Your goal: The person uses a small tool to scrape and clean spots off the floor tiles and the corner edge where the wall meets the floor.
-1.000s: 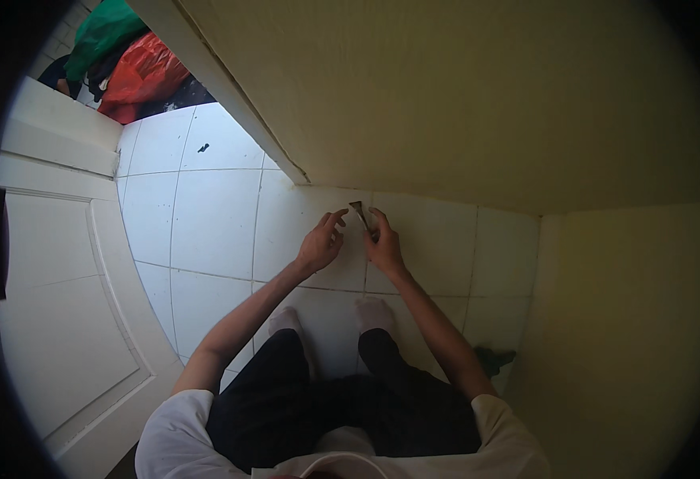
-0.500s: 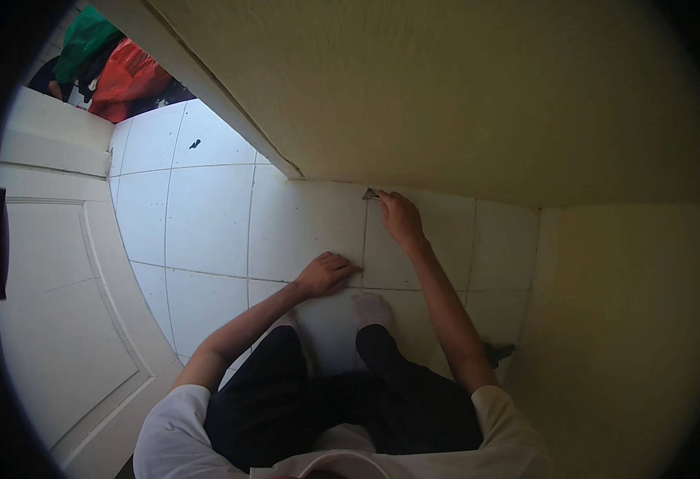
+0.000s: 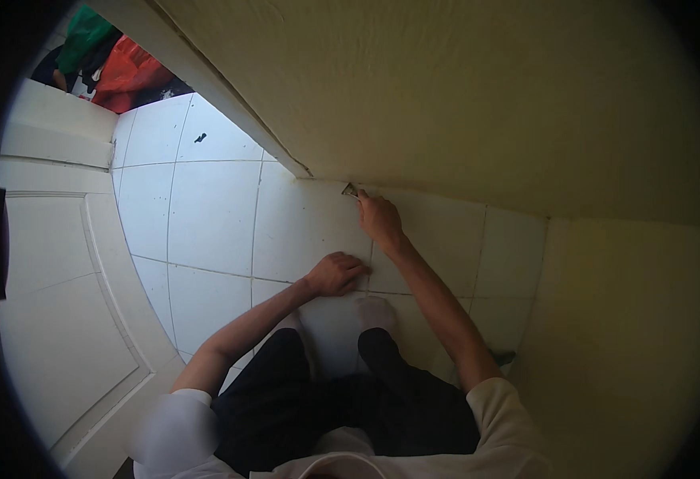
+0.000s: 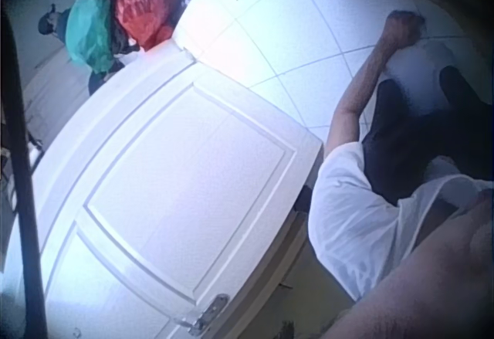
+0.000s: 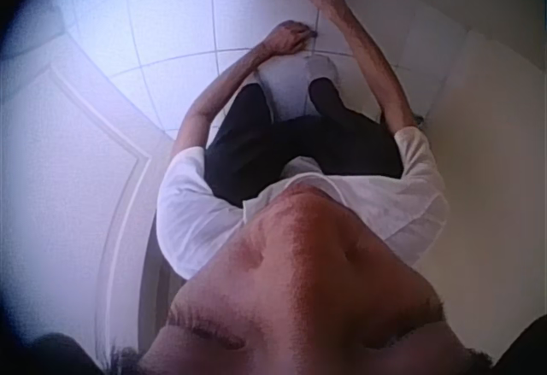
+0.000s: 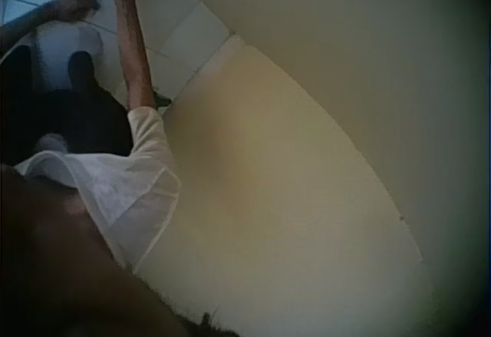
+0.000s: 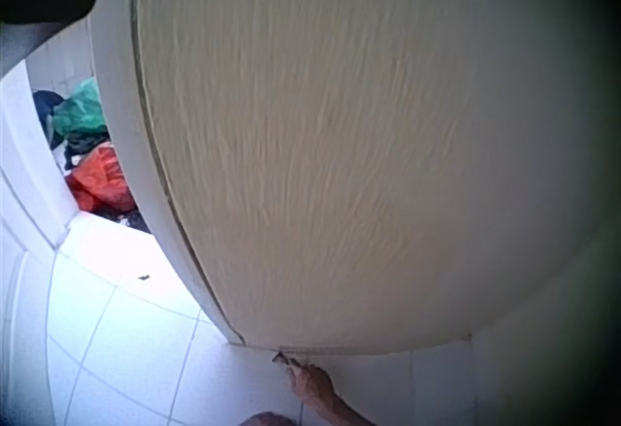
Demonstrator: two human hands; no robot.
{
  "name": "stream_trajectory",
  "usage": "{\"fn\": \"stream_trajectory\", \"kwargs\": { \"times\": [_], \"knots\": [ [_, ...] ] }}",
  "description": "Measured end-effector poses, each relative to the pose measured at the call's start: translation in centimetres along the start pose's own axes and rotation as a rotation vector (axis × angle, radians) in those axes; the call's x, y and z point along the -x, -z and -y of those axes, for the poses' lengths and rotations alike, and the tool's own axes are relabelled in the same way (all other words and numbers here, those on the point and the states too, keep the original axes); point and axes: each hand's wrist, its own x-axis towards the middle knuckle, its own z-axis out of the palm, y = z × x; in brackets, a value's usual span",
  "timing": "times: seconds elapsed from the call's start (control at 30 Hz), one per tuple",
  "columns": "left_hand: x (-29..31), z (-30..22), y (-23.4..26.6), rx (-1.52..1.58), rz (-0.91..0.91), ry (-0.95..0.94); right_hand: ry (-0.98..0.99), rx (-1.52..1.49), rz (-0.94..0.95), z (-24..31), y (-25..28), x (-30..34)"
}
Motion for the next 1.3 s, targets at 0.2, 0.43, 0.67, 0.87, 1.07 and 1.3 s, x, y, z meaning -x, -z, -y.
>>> {"fn": "stream_trajectory", "kwargs": {
  "times": [0.2, 0.43, 0.67, 0.87, 1.07, 1.3],
  "knots": [
    [-0.4, 1.0, 0.6, -0.02, 0.048, -0.022, -0.014, -0.087, 0.082, 2.3, 1.6, 0.2],
    [0.3, 1.7, -0.1, -0.028, 0.029, -0.031, 0.046, -0.137, 0.102, 3.4, -0.9, -1.3],
    [-1.2, 1.4, -0.2, -0.012, -0.02, -0.075, 0.037, -0.183, 0.09, 2.6, -2.0, -2.1],
    [-0.7, 1.8, -0.3, -0.008, -0.02, -0.05, -0.017, -0.196, 0.108, 4.2, -0.8, -2.9],
    [-0.1, 1.9, -0.4, -0.018, 0.013, -0.038, -0.038, -0.279, 0.064, 5.2, 0.6, -1.3],
    [-0.1, 2.0, -0.5, -0.021, 0.023, -0.044, -0.074, -0.428, 0.08, 3.9, 0.0, -1.8]
  ]
}}
